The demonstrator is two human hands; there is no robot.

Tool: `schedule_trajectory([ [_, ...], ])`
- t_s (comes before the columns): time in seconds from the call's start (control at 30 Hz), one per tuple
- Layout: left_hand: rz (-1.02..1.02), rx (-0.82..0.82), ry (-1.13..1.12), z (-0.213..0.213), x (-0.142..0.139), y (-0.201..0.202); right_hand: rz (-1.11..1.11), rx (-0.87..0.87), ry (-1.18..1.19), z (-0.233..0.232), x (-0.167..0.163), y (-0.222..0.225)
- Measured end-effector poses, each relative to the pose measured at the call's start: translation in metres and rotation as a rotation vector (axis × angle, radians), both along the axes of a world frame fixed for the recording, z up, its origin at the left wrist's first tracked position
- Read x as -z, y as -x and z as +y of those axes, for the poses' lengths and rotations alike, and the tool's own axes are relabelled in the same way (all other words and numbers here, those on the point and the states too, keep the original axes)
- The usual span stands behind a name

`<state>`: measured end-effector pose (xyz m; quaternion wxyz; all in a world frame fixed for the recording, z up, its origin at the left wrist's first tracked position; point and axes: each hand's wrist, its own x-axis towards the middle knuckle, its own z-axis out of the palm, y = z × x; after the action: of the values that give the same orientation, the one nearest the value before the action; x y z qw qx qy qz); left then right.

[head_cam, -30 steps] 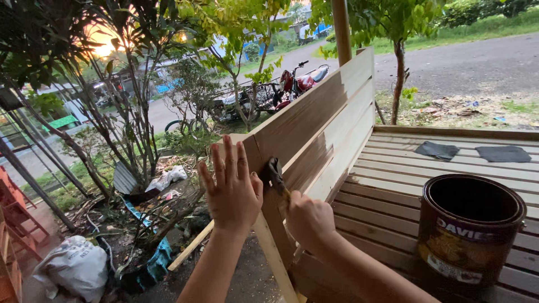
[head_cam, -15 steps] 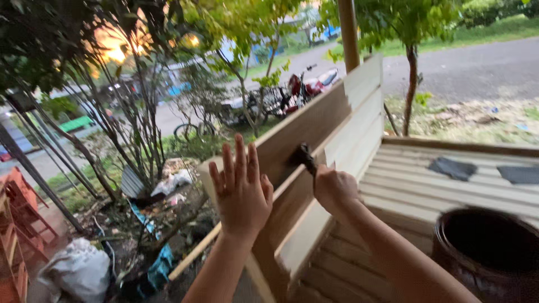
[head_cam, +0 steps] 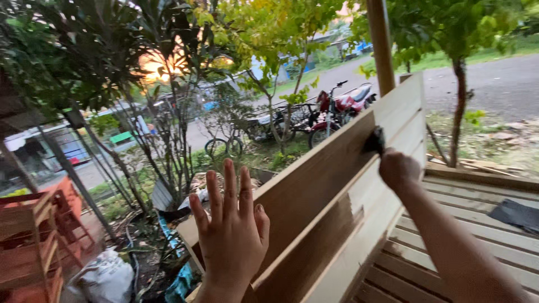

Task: The person applies a brown wood stain to a light-colored wooden board using a brush. They repeatedly dip the brush into a paint can and spread the stain across the board's surface, working from left to right and top to bottom.

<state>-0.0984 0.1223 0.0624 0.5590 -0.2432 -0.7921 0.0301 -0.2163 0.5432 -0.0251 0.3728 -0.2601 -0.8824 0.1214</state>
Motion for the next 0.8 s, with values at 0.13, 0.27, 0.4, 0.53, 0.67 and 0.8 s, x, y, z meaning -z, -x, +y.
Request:
schedule_trajectory([
  [0.13, 0.02, -0.04, 0.004, 0.0, 0.001, 0.001, -0.013, 0.01, 0.079, 0.021, -0.012, 0.013],
  [0.27, 0.014, -0.045, 0.021, -0.009, 0.004, 0.0, 0.003, 0.035, 0.129, 0.021, -0.013, 0.017],
  [0.4, 0.009, -0.012, 0.029, -0.022, 0.002, -0.003, 0.005, 0.0, 0.111, 0.0, -0.01, 0.003],
  [0.53, -0.007, 0.024, -0.003, -0.032, 0.001, -0.011, 0.036, -0.034, 0.068, -0.046, -0.002, -0.029],
  [0.67, -0.026, 0.053, 0.001, -0.043, 0.005, -0.023, 0.037, -0.088, 0.006, -0.117, 0.005, -0.072],
  [0.8, -0.036, 0.072, -0.016, -0.054, 0.004, -0.032, -0.014, -0.16, -0.052, -0.192, 0.003, -0.122],
])
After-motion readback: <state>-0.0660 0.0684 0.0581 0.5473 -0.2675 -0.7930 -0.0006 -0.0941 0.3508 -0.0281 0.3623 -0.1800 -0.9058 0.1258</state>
